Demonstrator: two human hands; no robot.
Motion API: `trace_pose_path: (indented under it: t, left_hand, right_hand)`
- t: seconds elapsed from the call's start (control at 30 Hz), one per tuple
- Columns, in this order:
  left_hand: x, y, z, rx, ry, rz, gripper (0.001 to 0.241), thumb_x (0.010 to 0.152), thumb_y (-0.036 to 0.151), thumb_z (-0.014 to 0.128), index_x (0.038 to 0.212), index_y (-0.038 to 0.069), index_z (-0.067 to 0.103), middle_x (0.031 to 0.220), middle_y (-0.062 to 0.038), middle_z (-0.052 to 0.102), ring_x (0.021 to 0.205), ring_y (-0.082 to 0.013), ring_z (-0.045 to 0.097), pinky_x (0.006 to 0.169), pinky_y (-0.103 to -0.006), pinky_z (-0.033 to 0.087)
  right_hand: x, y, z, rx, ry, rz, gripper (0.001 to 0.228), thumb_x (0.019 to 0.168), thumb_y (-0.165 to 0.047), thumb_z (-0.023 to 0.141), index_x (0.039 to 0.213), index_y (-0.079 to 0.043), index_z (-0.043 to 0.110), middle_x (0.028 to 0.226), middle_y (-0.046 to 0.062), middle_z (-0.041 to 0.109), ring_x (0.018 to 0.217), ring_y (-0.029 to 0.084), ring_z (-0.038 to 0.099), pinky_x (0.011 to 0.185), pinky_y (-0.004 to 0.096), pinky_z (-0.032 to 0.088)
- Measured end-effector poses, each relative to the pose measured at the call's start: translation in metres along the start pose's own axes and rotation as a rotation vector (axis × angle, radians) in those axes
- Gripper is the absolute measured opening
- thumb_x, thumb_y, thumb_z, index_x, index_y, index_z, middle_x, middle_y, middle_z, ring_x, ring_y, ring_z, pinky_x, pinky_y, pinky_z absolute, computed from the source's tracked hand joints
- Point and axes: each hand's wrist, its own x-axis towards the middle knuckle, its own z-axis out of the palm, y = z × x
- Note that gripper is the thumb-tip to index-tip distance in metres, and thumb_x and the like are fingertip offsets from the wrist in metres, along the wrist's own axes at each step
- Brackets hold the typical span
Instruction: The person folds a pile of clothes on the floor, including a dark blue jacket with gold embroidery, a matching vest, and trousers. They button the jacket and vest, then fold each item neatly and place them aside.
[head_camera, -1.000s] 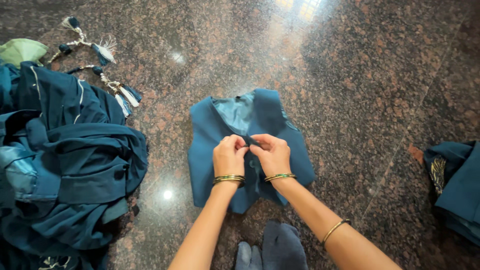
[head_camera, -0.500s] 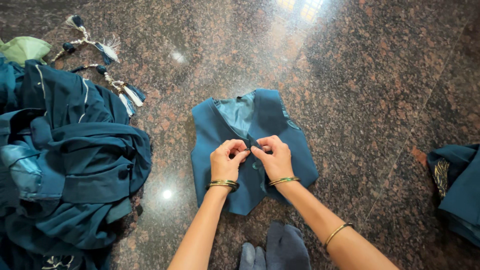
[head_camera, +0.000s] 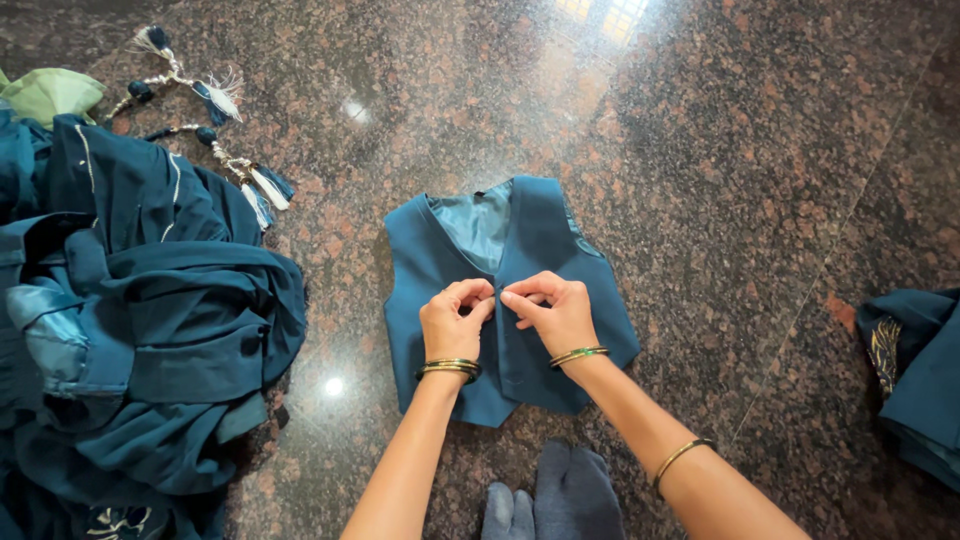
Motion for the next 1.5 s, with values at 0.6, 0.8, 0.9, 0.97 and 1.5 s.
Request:
trace_pose_path:
  t: [0.6,0.8,0.9,0.97,1.5]
  left_hand:
    - [-0.002,0.0,0.024,0.207,0.233,-0.217,0.017,0.081,0.01,0.078,0.097,0.002,0.077,0.08,-0.01,0.078,0.068,-0.0171,0.073,0.066,-0.0318,0.057]
    - [-0.001,0.0,0.031,0.341,0.204,-0.149,0.016,0.086,0.011,0.073,0.098,0.002,0.074,0.082,-0.014,0.076,0.073,-0.0255,0.074,0.071,-0.0376,0.056]
    - [-0.003,0.005,0.028,0.321,0.184,-0.163,0.017,0.085,0.014,0.072,0.098,0.003,0.074,0.083,-0.014,0.076,0.074,-0.0268,0.075,0.072,-0.0381,0.057]
    - [-0.004,0.01,0.026,0.328,0.167,-0.222,0.018,0.085,0.017,0.074,0.095,0.003,0.075,0.084,-0.014,0.077,0.075,-0.0277,0.075,0.073,-0.0386,0.057]
    - [-0.003,0.011,0.027,0.101,0.196,-0.44,0.013,0.073,0.004,0.079,0.084,0.001,0.075,0.081,-0.007,0.073,0.073,-0.0162,0.067,0.067,-0.0341,0.05]
  right_hand:
    - [-0.009,-0.009,0.006,-0.145,0.062,-0.022,0.013,0.078,-0.007,0.083,0.09,-0.003,0.078,0.081,0.002,0.072,0.055,0.006,0.063,0.044,0.022,0.052]
    - [-0.008,-0.004,0.006,-0.102,0.048,-0.024,0.012,0.084,-0.012,0.079,0.091,-0.004,0.073,0.078,0.0,0.069,0.054,0.005,0.062,0.044,0.022,0.052]
    - [-0.003,-0.001,0.004,-0.062,0.001,0.048,0.011,0.09,-0.013,0.075,0.094,-0.003,0.071,0.076,0.001,0.068,0.054,0.006,0.061,0.045,0.022,0.051]
    - [-0.002,0.001,0.001,0.008,-0.03,0.087,0.012,0.092,-0.013,0.074,0.096,-0.002,0.071,0.074,0.003,0.068,0.055,0.006,0.061,0.048,0.022,0.051]
    - [-0.001,-0.012,-0.005,0.144,-0.108,0.243,0.012,0.092,-0.014,0.07,0.098,-0.003,0.069,0.083,0.001,0.065,0.058,0.008,0.063,0.047,0.023,0.05]
